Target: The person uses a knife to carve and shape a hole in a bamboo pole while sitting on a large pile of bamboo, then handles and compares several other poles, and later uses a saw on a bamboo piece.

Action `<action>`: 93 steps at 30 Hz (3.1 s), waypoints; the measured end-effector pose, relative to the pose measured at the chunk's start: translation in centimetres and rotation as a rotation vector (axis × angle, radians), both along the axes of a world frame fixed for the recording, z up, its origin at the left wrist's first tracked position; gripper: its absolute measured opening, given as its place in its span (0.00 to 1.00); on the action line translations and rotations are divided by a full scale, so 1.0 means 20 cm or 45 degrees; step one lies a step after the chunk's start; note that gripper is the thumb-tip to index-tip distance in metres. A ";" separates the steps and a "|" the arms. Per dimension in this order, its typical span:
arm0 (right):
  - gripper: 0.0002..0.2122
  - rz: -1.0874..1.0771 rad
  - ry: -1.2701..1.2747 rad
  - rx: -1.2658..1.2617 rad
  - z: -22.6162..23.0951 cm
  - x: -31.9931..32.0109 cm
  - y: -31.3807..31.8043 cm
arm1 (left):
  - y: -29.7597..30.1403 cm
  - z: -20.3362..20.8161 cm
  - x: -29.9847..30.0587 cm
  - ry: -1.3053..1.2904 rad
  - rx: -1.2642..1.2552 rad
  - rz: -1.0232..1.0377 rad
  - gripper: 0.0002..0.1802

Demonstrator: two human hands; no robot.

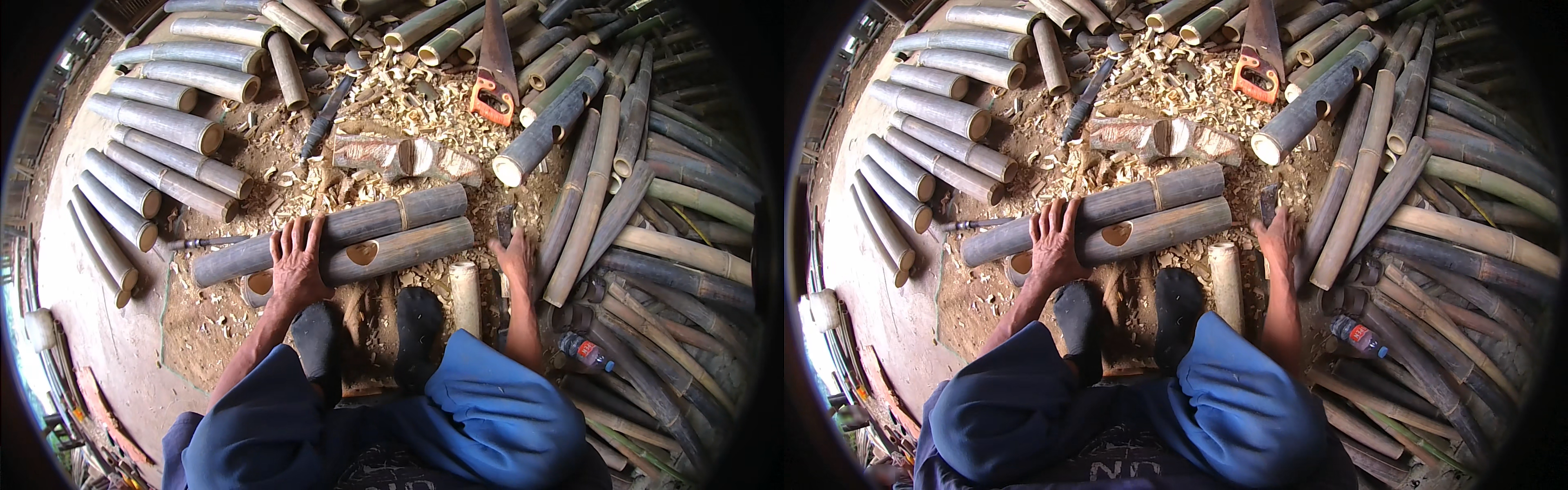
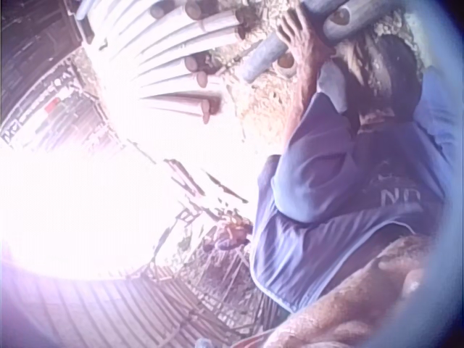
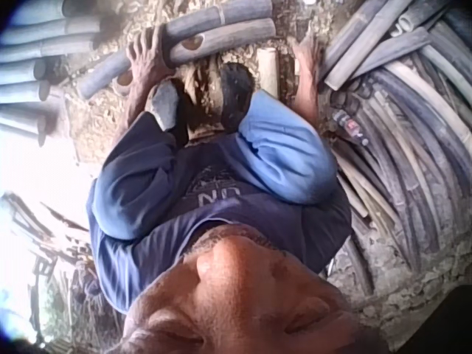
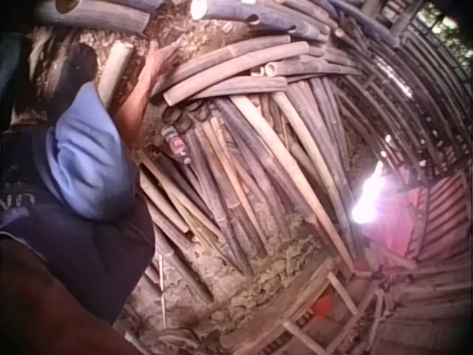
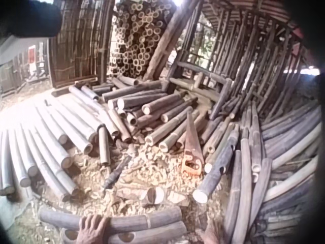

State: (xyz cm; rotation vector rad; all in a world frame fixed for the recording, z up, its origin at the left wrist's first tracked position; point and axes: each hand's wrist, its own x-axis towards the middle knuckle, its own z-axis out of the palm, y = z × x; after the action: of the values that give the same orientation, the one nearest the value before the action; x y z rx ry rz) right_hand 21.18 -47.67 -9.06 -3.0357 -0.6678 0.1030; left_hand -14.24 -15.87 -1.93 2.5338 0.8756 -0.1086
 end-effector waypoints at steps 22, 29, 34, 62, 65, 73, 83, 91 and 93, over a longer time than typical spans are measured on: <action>0.13 0.814 0.879 0.508 0.22 -1.25 0.70 | 0.04 -0.05 -0.11 -0.064 0.059 0.049 0.73; 0.13 0.789 0.856 0.638 0.20 -1.28 0.70 | 0.05 -0.05 -0.11 -0.080 0.041 0.041 0.72; 0.13 0.760 0.814 0.540 0.25 -1.29 0.74 | 0.04 -0.06 -0.12 -0.082 0.057 0.047 0.71; 0.10 0.571 0.692 0.513 0.28 -1.08 0.65 | 0.04 -0.02 -0.09 -0.050 0.044 0.026 0.74; 0.10 0.573 0.635 0.473 0.30 -1.09 0.68 | 0.05 -0.01 -0.08 -0.035 0.054 0.032 0.74; 0.10 0.496 0.872 0.499 0.33 -1.09 0.66 | 0.06 -0.04 -0.11 -0.045 0.048 0.010 0.75; 0.11 1.017 1.114 0.480 0.46 -1.40 0.93 | 0.29 0.00 -0.65 0.078 0.107 0.219 0.80; 0.12 1.216 1.484 0.470 0.43 -1.70 1.23 | 0.37 -0.02 -0.89 -0.058 0.038 0.325 0.79; 0.12 1.201 1.422 0.386 0.42 -1.74 1.28 | 0.37 -0.02 -0.89 -0.083 0.028 0.340 0.78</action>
State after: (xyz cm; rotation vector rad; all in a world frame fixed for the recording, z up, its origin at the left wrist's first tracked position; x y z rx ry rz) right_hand -13.53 -22.14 -0.72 -1.6560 -1.5672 1.3603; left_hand -32.08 -8.50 -2.39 2.3995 1.1839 0.0676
